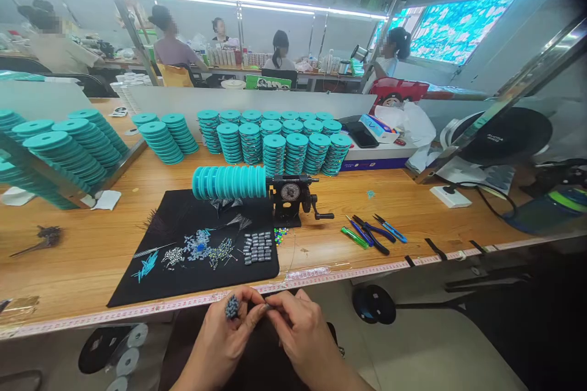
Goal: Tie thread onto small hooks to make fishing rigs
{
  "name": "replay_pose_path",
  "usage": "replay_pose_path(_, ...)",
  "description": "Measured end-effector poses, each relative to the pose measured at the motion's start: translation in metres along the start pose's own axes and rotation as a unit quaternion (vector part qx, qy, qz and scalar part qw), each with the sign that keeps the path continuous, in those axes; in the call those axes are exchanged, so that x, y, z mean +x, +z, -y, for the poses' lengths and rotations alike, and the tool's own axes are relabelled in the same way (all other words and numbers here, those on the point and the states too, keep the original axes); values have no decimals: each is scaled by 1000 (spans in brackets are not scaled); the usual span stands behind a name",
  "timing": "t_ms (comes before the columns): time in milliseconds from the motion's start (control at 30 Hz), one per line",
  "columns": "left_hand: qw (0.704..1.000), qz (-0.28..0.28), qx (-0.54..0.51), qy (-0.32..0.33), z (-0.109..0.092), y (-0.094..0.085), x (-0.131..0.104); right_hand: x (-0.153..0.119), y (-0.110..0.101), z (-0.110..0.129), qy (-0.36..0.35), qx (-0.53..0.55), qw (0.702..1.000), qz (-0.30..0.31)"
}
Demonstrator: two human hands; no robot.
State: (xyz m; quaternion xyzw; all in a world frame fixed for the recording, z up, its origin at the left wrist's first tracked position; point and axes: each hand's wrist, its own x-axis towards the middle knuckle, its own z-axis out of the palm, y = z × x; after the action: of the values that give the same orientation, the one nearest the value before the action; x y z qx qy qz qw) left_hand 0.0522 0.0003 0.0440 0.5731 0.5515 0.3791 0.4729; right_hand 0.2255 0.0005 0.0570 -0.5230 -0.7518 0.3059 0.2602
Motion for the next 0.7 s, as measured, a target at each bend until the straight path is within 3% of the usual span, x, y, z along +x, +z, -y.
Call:
replay_pose_path(267,994,92,-52,-18,-3,-2,2,1,-6,5,21,52,998,22)
replay_pose_path(533,995,48,-81,-26,-21,-16,5,6,-9,8,56,201,978,9)
replay_pose_path(700,996,38,-72,-38,-16,-12,7,12,-10,4,96,302,947,43)
